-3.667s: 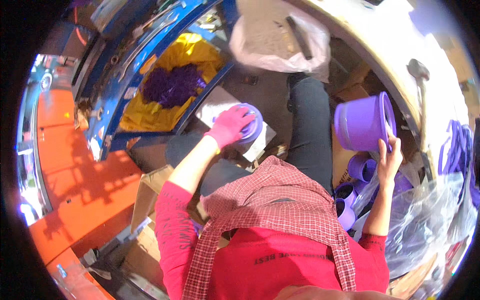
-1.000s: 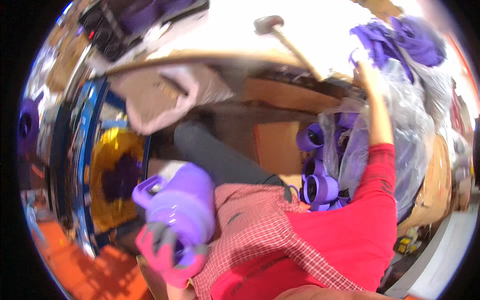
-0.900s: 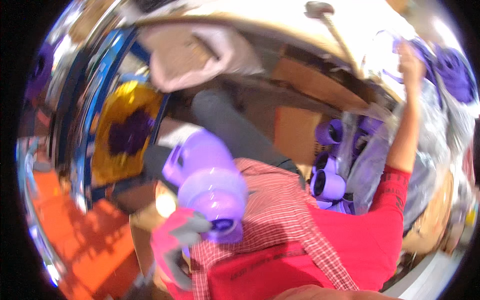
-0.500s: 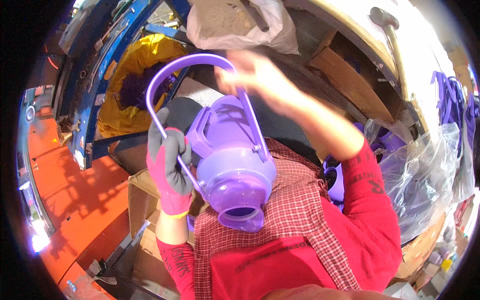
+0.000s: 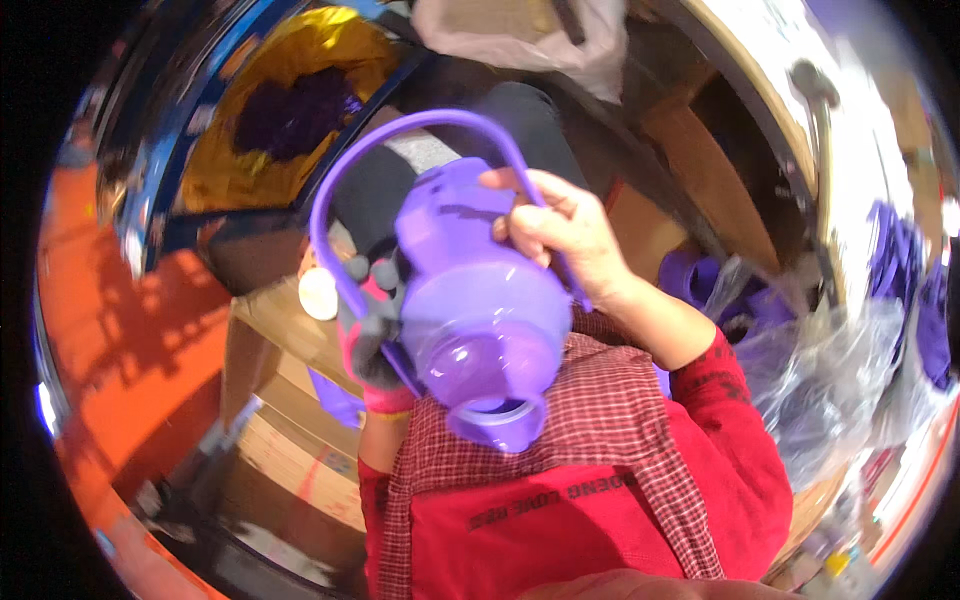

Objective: The person repeatedly assembles purple plastic containers by inserting a cylindrical insert into the main body, tapping it with a hammer, and attaching a handle. The person handles multiple containers one at a time, placing finished units on a nearby surface.

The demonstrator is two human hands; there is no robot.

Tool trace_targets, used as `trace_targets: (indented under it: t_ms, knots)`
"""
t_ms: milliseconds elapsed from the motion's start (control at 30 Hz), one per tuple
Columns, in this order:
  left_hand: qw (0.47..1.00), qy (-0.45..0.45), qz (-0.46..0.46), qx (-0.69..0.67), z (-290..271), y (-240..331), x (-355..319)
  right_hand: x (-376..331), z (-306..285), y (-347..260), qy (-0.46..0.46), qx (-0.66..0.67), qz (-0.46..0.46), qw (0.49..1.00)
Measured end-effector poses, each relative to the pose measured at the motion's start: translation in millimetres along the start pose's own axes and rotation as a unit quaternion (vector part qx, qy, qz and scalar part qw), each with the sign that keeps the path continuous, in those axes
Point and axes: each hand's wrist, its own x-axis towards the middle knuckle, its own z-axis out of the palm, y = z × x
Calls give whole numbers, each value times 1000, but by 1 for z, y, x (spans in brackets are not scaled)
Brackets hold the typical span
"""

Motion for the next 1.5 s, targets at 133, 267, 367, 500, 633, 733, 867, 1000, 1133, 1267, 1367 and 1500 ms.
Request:
trace_targets:
  t_ms: [133,267,367,500,633,733,867,1000,1133,1267,1367,1500]
  knots:
    - [998,-19,-62,16,15,-12,3,5,-22,0,32,-79,-41,996]
    - [993,-71,-58,-70,38,-2,18,8,-37,6,-14,24,-99,995]
    - [989,-48,-84,-116,44,10,25,10,-33,7,-25,36,-96,994]
    - [986,-39,-101,-130,45,16,31,9,-29,5,-10,21,-85,996]
    - [995,-17,-70,-76,50,9,29,5,-36,9,42,24,-57,997]
    - [999,-5,-21,-43,58,-5,20,0,-39,14,105,-13,-61,992]
    - [992,24,115,55,59,-30,24,7,-32,-4,-97,-128,-251,955]
    - [859,152,255,416,17,-43,41,53,-15,-39,-79,-559,-422,710]
    - [786,268,297,472,-83,-31,-12,99,0,-31,-297,-479,-219,796]
    - [773,468,330,273,-234,-10,-48,103,-32,-57,-28,-543,-369,754]
    - [664,535,41,520,-335,-20,-42,43,-99,-130,138,-576,-466,657]
    - [775,434,32,459,-403,-37,-14,-135,-185,-220,457,-514,-506,521]
